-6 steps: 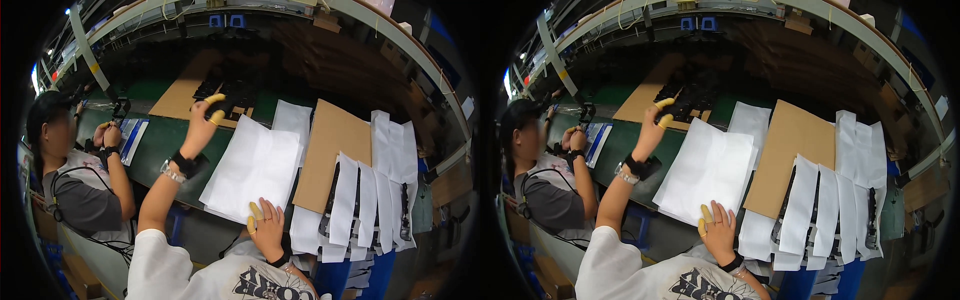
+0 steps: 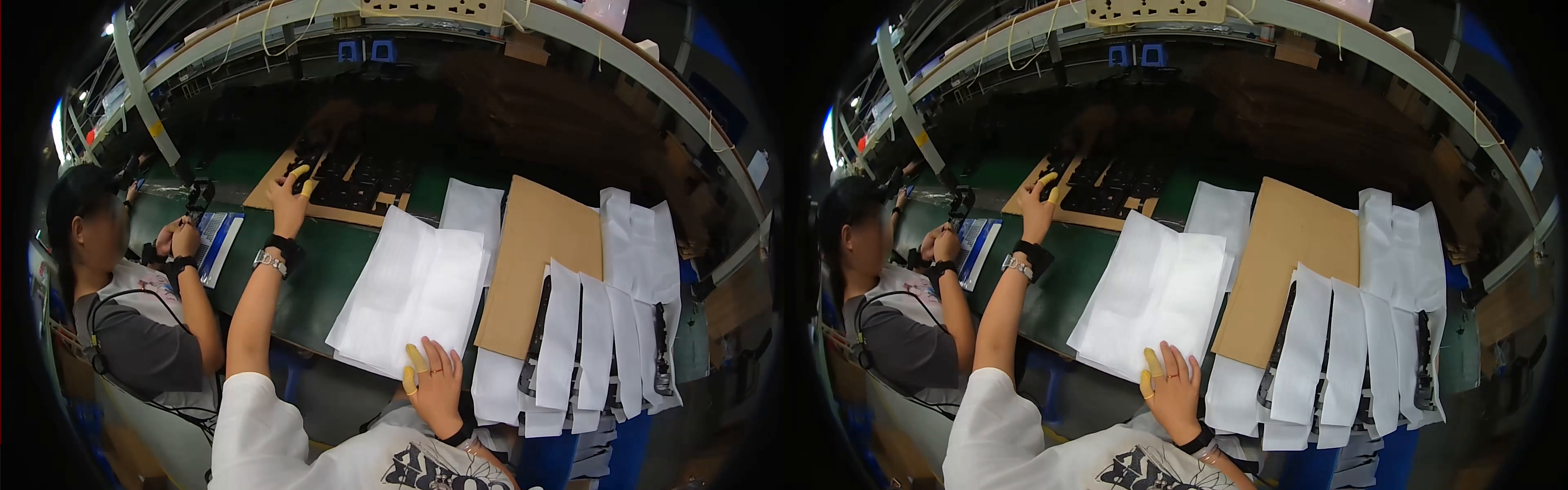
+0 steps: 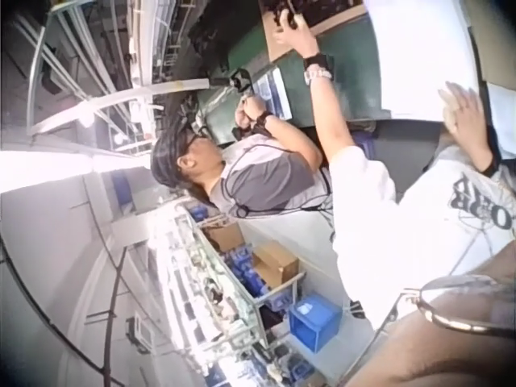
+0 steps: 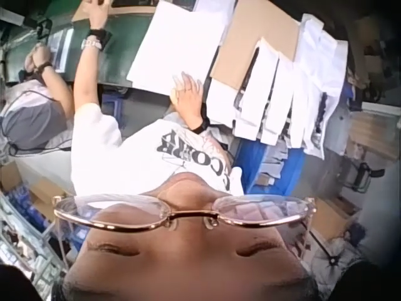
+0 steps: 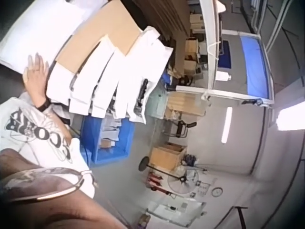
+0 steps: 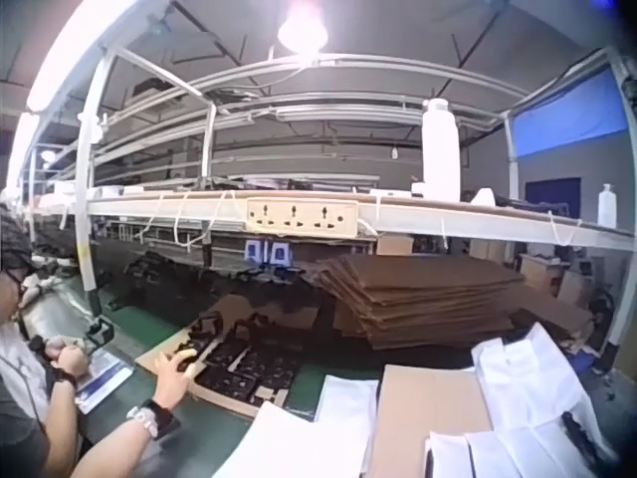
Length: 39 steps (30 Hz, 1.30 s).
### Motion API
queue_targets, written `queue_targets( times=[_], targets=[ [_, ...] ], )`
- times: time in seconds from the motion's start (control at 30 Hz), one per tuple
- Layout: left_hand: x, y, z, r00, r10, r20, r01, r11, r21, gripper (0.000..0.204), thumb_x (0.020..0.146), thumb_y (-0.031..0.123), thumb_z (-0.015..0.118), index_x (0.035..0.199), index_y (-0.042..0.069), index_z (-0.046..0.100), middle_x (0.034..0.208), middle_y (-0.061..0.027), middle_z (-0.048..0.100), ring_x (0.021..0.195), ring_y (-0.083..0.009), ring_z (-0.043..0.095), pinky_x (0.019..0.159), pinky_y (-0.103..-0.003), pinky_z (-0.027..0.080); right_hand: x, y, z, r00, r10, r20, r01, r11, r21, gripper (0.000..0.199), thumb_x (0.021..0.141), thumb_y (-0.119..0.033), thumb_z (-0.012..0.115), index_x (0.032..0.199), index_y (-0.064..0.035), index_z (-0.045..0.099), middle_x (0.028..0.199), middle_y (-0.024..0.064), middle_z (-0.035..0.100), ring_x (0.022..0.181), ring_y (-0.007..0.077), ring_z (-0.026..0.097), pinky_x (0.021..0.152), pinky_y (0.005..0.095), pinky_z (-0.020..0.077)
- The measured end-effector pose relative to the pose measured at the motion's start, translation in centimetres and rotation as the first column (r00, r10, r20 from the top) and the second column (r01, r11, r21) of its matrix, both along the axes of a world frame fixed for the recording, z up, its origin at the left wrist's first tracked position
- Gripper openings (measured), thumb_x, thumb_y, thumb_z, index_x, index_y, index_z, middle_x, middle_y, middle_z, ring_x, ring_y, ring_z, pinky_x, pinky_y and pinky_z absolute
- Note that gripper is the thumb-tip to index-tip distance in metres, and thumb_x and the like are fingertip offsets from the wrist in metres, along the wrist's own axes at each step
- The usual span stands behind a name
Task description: Unpack black plastic electronic housings from white foam protective sleeves and arrange them on a workbench.
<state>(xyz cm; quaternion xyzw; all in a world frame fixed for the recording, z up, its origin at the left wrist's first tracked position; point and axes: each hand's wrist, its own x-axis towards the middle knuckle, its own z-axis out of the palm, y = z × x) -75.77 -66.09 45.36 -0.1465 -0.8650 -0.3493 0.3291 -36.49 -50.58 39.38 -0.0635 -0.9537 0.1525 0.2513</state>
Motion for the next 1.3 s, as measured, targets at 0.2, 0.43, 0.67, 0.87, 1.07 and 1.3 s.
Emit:
queue_targets(
  times=[0.2, 0.43, 0.67, 0.87, 1.07, 1.3],
  targets=[
    [-4.7, -2.2, -2.6, 0.914, 0.257, 0.313, -0.134, 0.921, -0.366, 0.035, 0.084, 0.032, 0.061, 0.118, 0.021, 0.061, 0.114, -0.0178, 0.046, 0.114, -0.0363, 0.039, 0.097, -0.051, 0.033, 0.1, 0.0, 0.3, 1.0, -0.013, 0.009, 0.013, 1.0, 0.001, 0.036, 0.085, -0.026, 0.055, 0.117, -0.0108, 0.061, 0.13, 0.0103, 0.05, 0.119, 0.0243, 0.046, 0.104, 0.0456, 0.0269],
    [2.3, 8.1, 7.0, 0.885, -0.462, 0.063, 0.46, 0.844, -0.275, 0.031, 0.088, 0.019, 0.058, 0.117, 0.007, 0.057, 0.115, -0.0174, 0.051, 0.107, -0.0335, 0.049, 0.093, -0.039, 0.04, -0.2, -0.2, -0.4, 1.0, -0.009, -0.02, 0.008, 1.0, -0.012, 0.035, 0.087, -0.027, 0.054, 0.118, -0.0124, 0.06, 0.129, 0.0099, 0.052, 0.121, 0.0214, 0.047, 0.104, 0.0447, 0.028],
    [23.1, 20.1, 9.1, 0.156, -0.987, 0.041, 0.698, 0.081, -0.711, 0.027, 0.073, 0.008, 0.064, 0.1, 0.011, 0.061, 0.122, -0.0121, 0.05, 0.118, -0.0301, 0.046, 0.103, -0.052, 0.031, -0.2, -0.1, -0.1, 1.0, -0.012, -0.015, 0.011, 0.999, -0.04, 0.039, 0.085, -0.027, 0.055, 0.122, -0.0131, 0.057, 0.132, 0.0099, 0.049, 0.123, 0.0218, 0.044, 0.105, 0.0439, 0.0265],
    [28.2, 26.9, 3.4, -0.089, -0.943, 0.32, 0.538, -0.317, -0.781, 0.04, 0.075, 0.009, 0.063, 0.114, 0.008, 0.053, 0.134, -0.0087, 0.043, 0.133, -0.0263, 0.033, 0.109, -0.054, 0.026, -0.1, -0.2, -0.4, 0.999, -0.004, -0.038, 0.003, 0.999, -0.048, 0.04, 0.086, -0.027, 0.054, 0.123, -0.0107, 0.056, 0.131, 0.0117, 0.048, 0.124, 0.0234, 0.042, 0.105, 0.0438, 0.0267],
    [27.6, 27.2, 4.7, -0.115, -0.899, 0.422, 0.51, -0.418, -0.752, 0.037, 0.071, 0.005, 0.064, 0.106, 0.006, 0.052, 0.133, -0.0119, 0.042, 0.134, -0.0262, 0.032, 0.11, -0.057, 0.024, 0.0, -0.2, -0.3, 0.998, 0.003, -0.065, -0.007, 0.998, -0.062, 0.04, 0.086, -0.027, 0.053, 0.123, -0.0118, 0.056, 0.132, 0.0107, 0.048, 0.124, 0.0227, 0.043, 0.106, 0.0429, 0.0255],
    [26.2, 20.7, 11.9, 0.129, -0.979, 0.158, 0.843, 0.025, -0.537, 0.05, 0.062, 0.022, 0.076, 0.104, 0.006, 0.054, 0.114, -0.0254, 0.046, 0.097, -0.0399, 0.053, 0.091, -0.048, 0.041, -0.2, 0.0, -0.4, 0.999, 0.022, -0.028, -0.024, 0.996, -0.083, 0.041, 0.087, -0.027, 0.052, 0.124, -0.0103, 0.054, 0.133, 0.0109, 0.046, 0.124, 0.0236, 0.042, 0.106, 0.0442, 0.0261]
  ],
)
